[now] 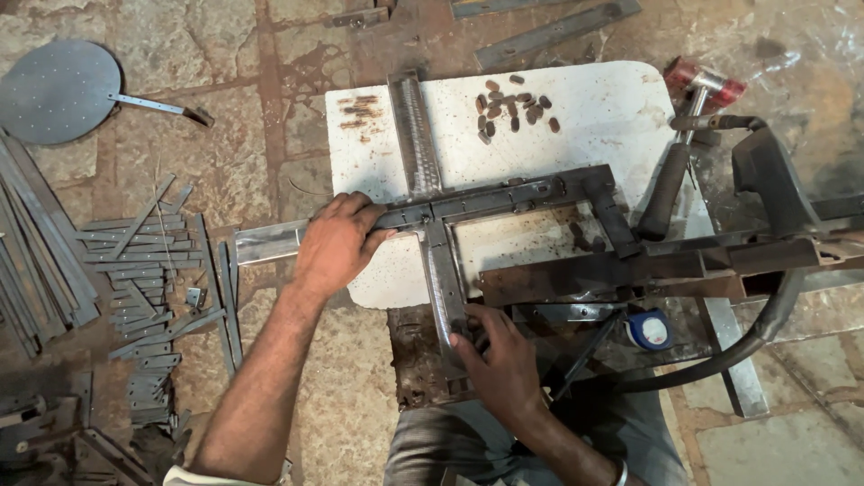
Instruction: The person aligns metal brackets onto a cross-shaped metal frame and uses a welding torch to tack and weld them in place. They repeatedly position the brackets, apply welds, and adjust the frame on the workbench.
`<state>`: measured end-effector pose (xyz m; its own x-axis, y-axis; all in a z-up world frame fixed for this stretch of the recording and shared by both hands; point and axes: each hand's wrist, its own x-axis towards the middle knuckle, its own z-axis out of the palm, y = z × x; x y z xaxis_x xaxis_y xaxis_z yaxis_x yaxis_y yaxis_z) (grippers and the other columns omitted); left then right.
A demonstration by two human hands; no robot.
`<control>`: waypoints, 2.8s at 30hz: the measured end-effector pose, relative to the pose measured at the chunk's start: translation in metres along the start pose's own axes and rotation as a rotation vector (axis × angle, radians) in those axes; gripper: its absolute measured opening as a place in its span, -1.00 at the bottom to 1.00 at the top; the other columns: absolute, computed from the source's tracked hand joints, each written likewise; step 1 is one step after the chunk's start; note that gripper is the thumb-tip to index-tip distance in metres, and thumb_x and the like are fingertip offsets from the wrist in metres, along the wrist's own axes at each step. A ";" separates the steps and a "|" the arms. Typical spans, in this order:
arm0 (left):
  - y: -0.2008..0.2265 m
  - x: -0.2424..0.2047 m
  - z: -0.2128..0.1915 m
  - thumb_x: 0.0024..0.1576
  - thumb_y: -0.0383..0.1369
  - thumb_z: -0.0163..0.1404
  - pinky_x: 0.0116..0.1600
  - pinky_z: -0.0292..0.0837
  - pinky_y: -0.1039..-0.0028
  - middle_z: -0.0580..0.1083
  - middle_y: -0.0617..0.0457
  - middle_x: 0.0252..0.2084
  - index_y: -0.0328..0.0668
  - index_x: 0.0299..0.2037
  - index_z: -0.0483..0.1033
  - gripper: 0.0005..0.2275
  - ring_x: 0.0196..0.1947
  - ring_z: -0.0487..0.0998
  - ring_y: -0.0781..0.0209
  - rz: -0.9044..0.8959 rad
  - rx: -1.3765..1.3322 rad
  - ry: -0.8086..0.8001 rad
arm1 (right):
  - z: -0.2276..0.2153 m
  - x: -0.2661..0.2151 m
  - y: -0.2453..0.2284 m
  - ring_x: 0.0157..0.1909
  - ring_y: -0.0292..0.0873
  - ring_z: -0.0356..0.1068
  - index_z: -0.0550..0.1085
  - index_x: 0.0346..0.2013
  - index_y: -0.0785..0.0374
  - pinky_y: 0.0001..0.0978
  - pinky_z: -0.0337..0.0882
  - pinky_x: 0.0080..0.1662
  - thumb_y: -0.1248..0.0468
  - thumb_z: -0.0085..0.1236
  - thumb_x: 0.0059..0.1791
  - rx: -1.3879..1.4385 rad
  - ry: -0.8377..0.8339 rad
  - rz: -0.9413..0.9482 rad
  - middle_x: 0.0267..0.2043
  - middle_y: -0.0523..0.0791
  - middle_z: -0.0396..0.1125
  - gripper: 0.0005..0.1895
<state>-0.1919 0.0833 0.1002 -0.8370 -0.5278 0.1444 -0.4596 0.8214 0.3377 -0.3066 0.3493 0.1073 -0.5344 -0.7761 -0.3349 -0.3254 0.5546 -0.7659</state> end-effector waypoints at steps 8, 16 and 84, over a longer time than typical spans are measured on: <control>0.004 0.000 -0.007 0.10 -0.18 0.19 0.14 0.40 0.18 0.52 -0.05 -0.07 -0.21 0.00 0.63 -0.66 0.02 0.47 -0.06 0.000 -0.091 0.051 | 0.000 0.000 0.001 -0.44 -0.14 0.52 0.41 0.23 0.20 -0.21 0.55 -0.39 0.00 0.14 -0.02 -0.031 -0.005 0.019 0.03 0.01 0.42 -0.42; -0.005 0.000 -0.005 0.09 -0.17 0.20 0.16 0.40 0.19 0.52 -0.08 -0.07 -0.24 0.03 0.63 -0.62 0.02 0.47 -0.08 0.061 -0.079 0.055 | 0.000 -0.004 -0.005 -0.45 -0.01 0.47 0.49 0.04 0.24 -0.11 0.49 -0.34 0.06 0.22 -0.05 -0.085 0.142 -0.157 -0.05 0.03 0.46 -0.54; -0.003 -0.021 -0.014 0.14 -0.14 0.14 0.16 0.26 0.06 0.51 -0.10 -0.04 -0.14 0.04 0.62 -0.65 0.06 0.42 -0.13 -0.003 0.067 0.139 | -0.051 0.140 -0.011 0.16 0.10 0.37 0.53 0.07 0.29 -0.11 0.42 0.15 0.36 0.15 -0.09 -0.833 0.229 -0.836 0.16 0.01 0.40 -0.58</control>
<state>-0.1689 0.0885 0.1092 -0.7886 -0.5513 0.2723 -0.4849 0.8299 0.2761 -0.4181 0.2496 0.0968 -0.0167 -0.9637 0.2664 -0.9967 -0.0053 -0.0816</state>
